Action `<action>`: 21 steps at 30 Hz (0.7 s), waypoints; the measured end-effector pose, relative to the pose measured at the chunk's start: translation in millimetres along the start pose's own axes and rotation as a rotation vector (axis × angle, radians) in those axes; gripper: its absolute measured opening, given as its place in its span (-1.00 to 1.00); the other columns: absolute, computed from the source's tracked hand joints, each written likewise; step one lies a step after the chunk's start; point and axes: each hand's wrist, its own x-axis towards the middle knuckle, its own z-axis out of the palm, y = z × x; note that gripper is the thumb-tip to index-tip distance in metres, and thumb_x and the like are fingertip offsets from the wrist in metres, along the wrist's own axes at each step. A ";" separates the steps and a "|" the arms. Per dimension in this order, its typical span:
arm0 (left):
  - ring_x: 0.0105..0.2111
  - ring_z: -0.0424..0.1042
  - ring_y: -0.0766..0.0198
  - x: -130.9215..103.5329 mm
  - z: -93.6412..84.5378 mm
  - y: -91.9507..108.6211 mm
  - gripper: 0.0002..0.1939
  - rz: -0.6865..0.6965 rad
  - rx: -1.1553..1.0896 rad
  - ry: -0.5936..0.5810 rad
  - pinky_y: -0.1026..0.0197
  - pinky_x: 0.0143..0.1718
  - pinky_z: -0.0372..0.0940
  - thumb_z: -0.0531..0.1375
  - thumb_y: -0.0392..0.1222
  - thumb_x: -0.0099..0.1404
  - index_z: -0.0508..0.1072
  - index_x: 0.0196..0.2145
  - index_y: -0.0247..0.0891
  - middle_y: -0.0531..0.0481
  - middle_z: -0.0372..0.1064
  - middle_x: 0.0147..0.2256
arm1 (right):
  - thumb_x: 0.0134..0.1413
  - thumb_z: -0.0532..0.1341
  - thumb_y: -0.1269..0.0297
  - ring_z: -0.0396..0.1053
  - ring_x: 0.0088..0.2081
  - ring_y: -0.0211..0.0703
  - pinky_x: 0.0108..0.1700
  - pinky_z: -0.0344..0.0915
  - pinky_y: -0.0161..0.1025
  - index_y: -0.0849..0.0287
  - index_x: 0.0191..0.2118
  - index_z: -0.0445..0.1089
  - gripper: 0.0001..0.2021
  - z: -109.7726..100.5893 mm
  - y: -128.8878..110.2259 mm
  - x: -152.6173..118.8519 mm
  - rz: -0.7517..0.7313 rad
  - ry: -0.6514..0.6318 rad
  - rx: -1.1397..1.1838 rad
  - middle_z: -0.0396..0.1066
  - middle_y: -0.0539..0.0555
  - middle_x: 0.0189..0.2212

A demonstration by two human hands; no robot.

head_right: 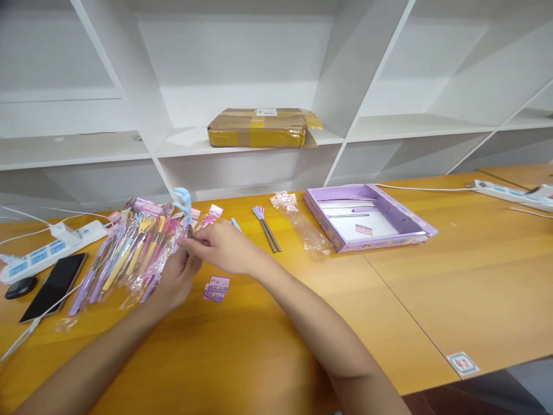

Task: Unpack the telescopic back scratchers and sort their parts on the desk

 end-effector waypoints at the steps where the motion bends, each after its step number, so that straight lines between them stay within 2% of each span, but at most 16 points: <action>1: -0.51 0.25 0.26 5.4 -8.3 0.3 -0.53 0.043 0.134 0.000 0.21 -0.48 0.04 -0.06 0.21 0.62 0.31 -0.26 -0.20 0.06 0.27 -0.47 | 0.44 0.17 0.01 -0.06 -0.52 -0.35 -0.45 -0.10 -0.29 0.17 -0.60 0.14 -0.44 8.3 0.4 1.4 0.008 0.047 0.027 -0.02 -0.11 -0.61; 5: -0.47 0.40 0.13 20.8 -34.3 1.8 -0.42 0.202 0.624 0.023 0.18 -0.46 0.06 -0.14 0.27 0.61 0.40 -0.21 -0.22 -0.08 0.45 -0.41 | 0.43 0.13 -0.06 -0.01 -0.52 -0.33 -0.47 -0.09 -0.29 0.13 -0.56 0.10 -0.45 25.3 10.0 7.7 0.091 0.230 0.152 0.01 -0.10 -0.61; 8: -0.52 0.40 0.14 24.7 -45.5 0.7 -0.39 0.237 0.789 -0.030 0.19 -0.48 0.03 -0.19 0.25 0.62 0.44 -0.21 -0.23 -0.06 0.45 -0.47 | 0.43 0.11 0.01 0.00 -0.54 -0.34 -0.48 -0.05 -0.30 0.12 -0.55 0.06 -0.48 29.5 14.4 9.6 0.115 0.312 0.205 0.02 -0.12 -0.61; 10: -0.57 0.37 0.17 26.6 -51.7 -2.0 -0.38 0.297 0.762 -0.094 0.20 -0.51 0.05 -0.20 0.24 0.63 0.44 -0.23 -0.23 -0.01 0.41 -0.53 | 0.43 0.09 0.12 -0.02 -0.55 -0.35 -0.46 -0.05 -0.29 0.12 -0.57 0.05 -0.51 30.7 10.2 6.9 0.053 0.333 0.150 0.00 -0.13 -0.64; 14: -0.57 0.35 0.22 32.7 -64.9 -8.5 -0.34 0.573 0.554 -0.187 0.21 -0.48 0.17 -0.24 0.25 0.63 0.40 -0.35 -0.21 0.01 0.37 -0.55 | 0.41 0.10 0.28 -0.06 -0.56 -0.35 -0.45 -0.08 -0.26 0.16 -0.59 0.14 -0.54 30.9 -12.3 -5.5 -0.082 0.299 -0.096 0.05 -0.11 -0.66; 17: -0.58 0.31 0.25 36.4 -71.5 -9.1 -0.35 0.675 0.483 -0.191 0.19 -0.48 0.18 -0.23 0.21 0.64 0.38 -0.40 -0.19 0.02 0.35 -0.56 | 0.42 0.12 0.30 -0.07 -0.55 -0.35 -0.47 -0.09 -0.27 0.16 -0.61 0.11 -0.51 32.5 -24.6 -12.7 -0.116 0.276 -0.211 0.05 -0.11 -0.66; 21: -0.59 0.29 0.26 37.6 -71.8 -6.3 -0.35 0.743 0.430 -0.169 0.20 -0.52 0.17 -0.23 0.17 0.65 0.37 -0.43 -0.19 0.03 0.31 -0.58 | 0.41 0.12 0.26 -0.02 -0.56 -0.36 -0.46 -0.05 -0.29 0.17 -0.60 0.14 -0.52 38.2 -22.2 -15.1 -0.195 0.304 -0.239 0.12 -0.10 -0.66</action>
